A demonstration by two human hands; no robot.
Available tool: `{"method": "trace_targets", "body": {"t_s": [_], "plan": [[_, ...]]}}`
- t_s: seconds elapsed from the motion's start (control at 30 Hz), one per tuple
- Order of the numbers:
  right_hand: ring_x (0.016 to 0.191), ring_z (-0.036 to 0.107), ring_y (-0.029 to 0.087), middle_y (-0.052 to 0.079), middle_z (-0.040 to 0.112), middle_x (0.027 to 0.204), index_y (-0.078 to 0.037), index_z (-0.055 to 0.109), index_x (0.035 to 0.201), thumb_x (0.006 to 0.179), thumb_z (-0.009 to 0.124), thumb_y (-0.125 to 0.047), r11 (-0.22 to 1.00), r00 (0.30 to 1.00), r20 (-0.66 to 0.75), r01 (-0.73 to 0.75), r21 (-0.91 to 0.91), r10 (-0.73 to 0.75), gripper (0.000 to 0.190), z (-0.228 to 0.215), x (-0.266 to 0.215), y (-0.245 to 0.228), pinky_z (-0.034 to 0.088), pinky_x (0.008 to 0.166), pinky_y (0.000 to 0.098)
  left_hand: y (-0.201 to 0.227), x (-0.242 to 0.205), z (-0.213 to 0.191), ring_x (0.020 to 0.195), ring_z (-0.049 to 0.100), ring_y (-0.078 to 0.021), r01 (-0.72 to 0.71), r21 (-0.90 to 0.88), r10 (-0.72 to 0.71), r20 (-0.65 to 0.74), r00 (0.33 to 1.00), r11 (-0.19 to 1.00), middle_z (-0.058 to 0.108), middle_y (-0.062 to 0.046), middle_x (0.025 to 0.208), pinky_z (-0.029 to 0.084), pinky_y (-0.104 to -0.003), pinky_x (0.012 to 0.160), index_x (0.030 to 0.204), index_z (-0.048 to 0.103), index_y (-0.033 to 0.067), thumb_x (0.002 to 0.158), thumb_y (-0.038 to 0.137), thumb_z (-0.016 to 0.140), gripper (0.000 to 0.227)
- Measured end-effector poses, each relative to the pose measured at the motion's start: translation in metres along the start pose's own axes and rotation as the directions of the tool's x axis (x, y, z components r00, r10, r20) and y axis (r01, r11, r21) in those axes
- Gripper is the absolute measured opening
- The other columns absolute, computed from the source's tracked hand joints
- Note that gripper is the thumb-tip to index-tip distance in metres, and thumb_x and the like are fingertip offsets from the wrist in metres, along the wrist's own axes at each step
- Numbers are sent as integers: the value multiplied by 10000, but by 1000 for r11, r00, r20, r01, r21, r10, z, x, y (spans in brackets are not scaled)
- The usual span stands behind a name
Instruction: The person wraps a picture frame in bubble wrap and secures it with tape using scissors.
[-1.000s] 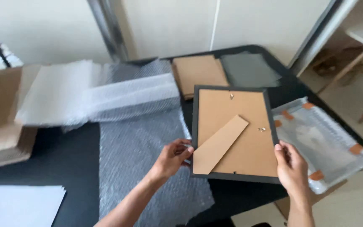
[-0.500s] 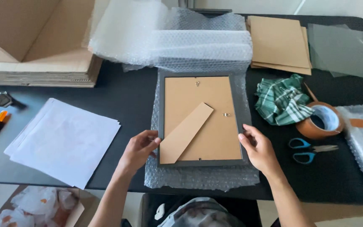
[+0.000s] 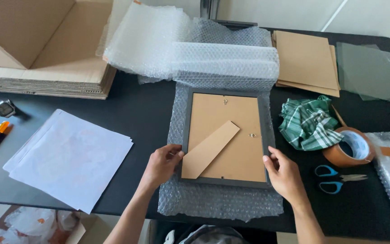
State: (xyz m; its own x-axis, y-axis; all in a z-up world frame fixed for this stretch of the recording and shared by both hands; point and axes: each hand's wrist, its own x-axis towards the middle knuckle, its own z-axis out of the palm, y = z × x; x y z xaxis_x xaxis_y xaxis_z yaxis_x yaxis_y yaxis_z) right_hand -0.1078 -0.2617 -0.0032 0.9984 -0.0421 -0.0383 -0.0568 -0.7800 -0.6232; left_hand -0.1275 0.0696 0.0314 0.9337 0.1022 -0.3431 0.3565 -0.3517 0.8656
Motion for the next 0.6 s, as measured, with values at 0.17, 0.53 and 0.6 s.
{"method": "trace_targets", "body": {"t_s": [0.17,0.53,0.6], "plan": [[856,681,365,220,694,979,-19,592,1246,918,569,-244,1000,1000,28,-14,1,14,399,1,1,-4,551,692,432,-22,17,10,875,689,-295,-80,156,91,-69,993,985,715,-151,928,599,-440,689,1081,688,53,843,225,665,295],[731,621,313,164,591,855,-8,590,1253,899,617,-140,983,972,-145,183,-32,-185,379,3,-11,-13,512,625,389,6,-13,17,788,686,-283,-152,205,198,-226,954,967,707,-169,866,562,-397,674,1118,651,4,840,56,633,283],[719,611,302,178,578,866,29,570,1269,921,604,-130,981,969,-157,195,17,-190,384,-3,-23,-25,508,621,373,11,-25,13,776,684,-294,-190,196,239,-262,935,962,697,-194,883,552,-399,664,1196,589,-35,848,-18,585,349]]}}
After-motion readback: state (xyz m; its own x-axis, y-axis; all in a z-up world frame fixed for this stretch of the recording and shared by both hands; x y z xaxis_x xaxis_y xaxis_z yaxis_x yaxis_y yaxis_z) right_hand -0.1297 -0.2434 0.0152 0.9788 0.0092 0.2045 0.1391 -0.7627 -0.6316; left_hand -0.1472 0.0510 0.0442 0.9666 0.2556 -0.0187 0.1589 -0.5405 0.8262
